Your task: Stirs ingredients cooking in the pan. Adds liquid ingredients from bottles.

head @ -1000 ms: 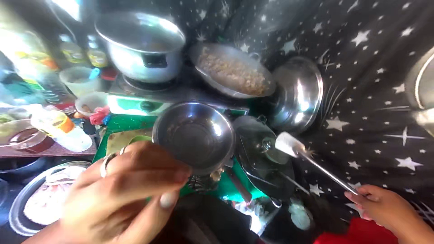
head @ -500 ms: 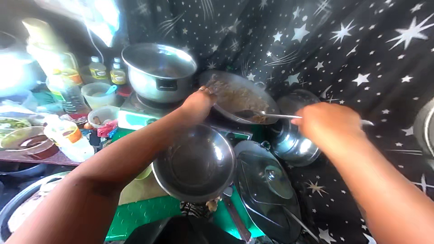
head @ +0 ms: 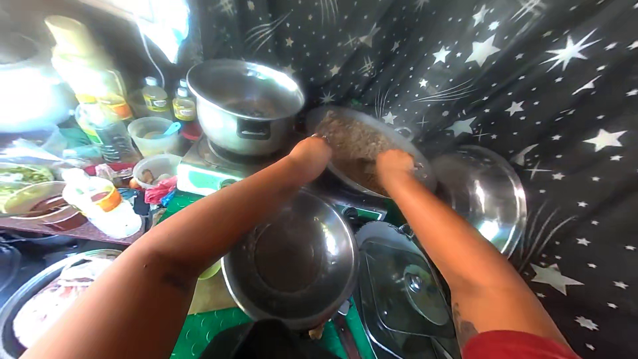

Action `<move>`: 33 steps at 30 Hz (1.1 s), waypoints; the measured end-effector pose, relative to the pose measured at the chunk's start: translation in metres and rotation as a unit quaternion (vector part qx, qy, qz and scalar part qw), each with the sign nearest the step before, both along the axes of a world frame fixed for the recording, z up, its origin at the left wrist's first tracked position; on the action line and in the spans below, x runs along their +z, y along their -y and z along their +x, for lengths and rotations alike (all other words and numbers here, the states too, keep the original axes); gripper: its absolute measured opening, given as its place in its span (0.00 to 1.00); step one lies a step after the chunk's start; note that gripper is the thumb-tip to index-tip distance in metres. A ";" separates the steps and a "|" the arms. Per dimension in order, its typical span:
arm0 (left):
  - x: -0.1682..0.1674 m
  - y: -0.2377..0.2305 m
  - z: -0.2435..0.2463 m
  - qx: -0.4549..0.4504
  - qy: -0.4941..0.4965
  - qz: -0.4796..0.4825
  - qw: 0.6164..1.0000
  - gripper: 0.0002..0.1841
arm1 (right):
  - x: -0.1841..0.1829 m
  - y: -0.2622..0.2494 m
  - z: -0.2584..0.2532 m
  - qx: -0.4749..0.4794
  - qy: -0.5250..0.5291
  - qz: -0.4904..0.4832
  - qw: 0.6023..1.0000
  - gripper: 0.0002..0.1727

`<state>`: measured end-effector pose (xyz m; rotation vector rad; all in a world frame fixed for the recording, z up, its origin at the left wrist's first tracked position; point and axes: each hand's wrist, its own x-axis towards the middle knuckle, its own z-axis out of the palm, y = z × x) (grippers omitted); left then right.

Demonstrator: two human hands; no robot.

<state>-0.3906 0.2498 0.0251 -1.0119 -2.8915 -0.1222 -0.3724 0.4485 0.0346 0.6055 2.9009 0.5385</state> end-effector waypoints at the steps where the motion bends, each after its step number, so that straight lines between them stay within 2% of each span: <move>1: 0.002 -0.001 0.001 -0.001 -0.002 -0.008 1.000 0.13 | 0.005 -0.008 -0.006 -0.010 -0.002 -0.006 1.000 0.12; 4: 0.007 -0.003 0.003 -0.002 0.006 -0.016 1.000 0.12 | 0.035 -0.026 0.001 -0.025 -0.010 0.014 1.000 0.12; 8: 0.006 -0.002 -0.001 0.003 0.018 -0.002 1.000 0.11 | 0.095 -0.049 0.039 -0.003 -0.050 0.029 0.998 0.17; 12: 0.002 0.000 -0.004 0.010 0.005 0.005 1.000 0.07 | 0.125 -0.086 0.061 0.014 -0.056 0.024 0.998 0.12; 15: 0.001 0.002 -0.005 0.012 0.008 0.015 1.000 0.05 | 0.109 -0.106 0.053 -0.044 -0.085 0.014 0.995 0.16; 19: 0.001 0.002 -0.007 0.017 0.016 0.020 1.000 0.05 | 0.057 -0.139 0.023 -0.132 -0.125 0.020 0.983 0.20; 22: -0.003 0.005 -0.010 0.012 0.012 0.034 0.999 0.04 | 0.033 -0.160 0.000 -0.156 -0.113 0.029 0.981 0.22; 28: -0.011 0.007 -0.014 -0.007 -0.005 0.040 0.999 0.06 | 0.001 -0.194 -0.061 -0.155 -0.087 -0.151 0.972 0.28; 33: -0.019 0.009 -0.017 -0.020 -0.034 0.049 0.998 0.05 | -0.018 -0.178 -0.093 -0.123 -0.104 -0.227 0.961 0.32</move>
